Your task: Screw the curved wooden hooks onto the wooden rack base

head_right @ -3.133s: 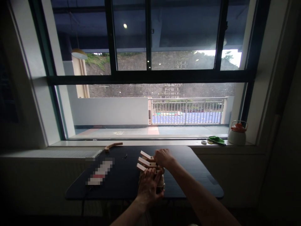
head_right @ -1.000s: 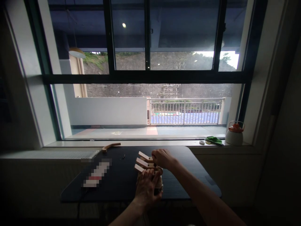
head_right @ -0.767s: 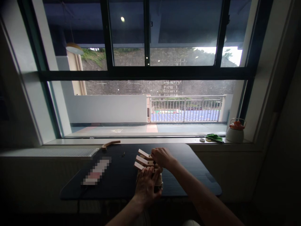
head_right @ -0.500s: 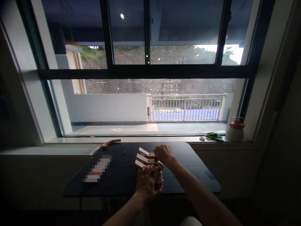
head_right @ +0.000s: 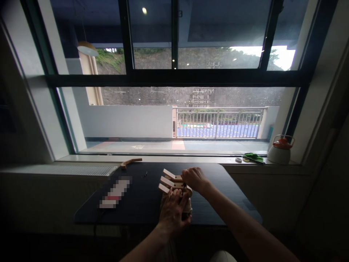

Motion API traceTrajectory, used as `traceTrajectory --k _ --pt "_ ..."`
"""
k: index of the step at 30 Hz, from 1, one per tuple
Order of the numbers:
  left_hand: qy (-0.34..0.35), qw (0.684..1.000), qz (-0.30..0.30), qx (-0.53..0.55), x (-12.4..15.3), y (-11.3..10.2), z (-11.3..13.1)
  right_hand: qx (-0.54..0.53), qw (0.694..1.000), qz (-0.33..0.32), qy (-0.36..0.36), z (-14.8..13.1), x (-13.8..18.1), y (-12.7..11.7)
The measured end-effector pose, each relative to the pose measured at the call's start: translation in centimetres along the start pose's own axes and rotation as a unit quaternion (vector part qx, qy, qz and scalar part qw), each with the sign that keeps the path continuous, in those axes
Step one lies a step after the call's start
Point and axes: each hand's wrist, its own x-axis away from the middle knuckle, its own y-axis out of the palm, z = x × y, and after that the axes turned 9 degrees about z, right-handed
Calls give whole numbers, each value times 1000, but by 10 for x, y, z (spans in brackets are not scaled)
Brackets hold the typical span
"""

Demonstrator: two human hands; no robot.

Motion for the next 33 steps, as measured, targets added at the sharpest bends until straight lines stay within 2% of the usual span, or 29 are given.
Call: traceTrajectory --k 3,7,9,13,15,17,21,23,29,33 --pt "9 1000 6 1 0 -1 0 22 998 -23 53 -7 -7 0" --pt "19 1000 5 -4 2 2 -3 23 998 -31 42 -14 -14 -13" --pt "17 1000 5 -1 3 5 -5 18 999 -35 5 -13 -14 -21" --pt "13 1000 -2 13 4 7 -7 4 992 -53 -112 -6 -10 -29" --pt "10 1000 -6 19 3 6 -6 -4 990 -55 -129 -4 -9 -26" --pt "8 1000 -10 24 3 3 -4 -11 992 -50 -111 -5 -11 -19" --pt "4 1000 -11 20 1 -2 -2 -8 998 -57 0 -16 -20 -6" --pt "5 1000 -11 20 1 -3 -1 -6 997 -67 30 -21 -25 -6" --pt "0 1000 -12 28 1 -1 -3 -28 995 -96 -10 -18 -24 -25" --pt "2 1000 -13 23 1 -1 -3 -57 995 -69 -53 -11 -15 -20"
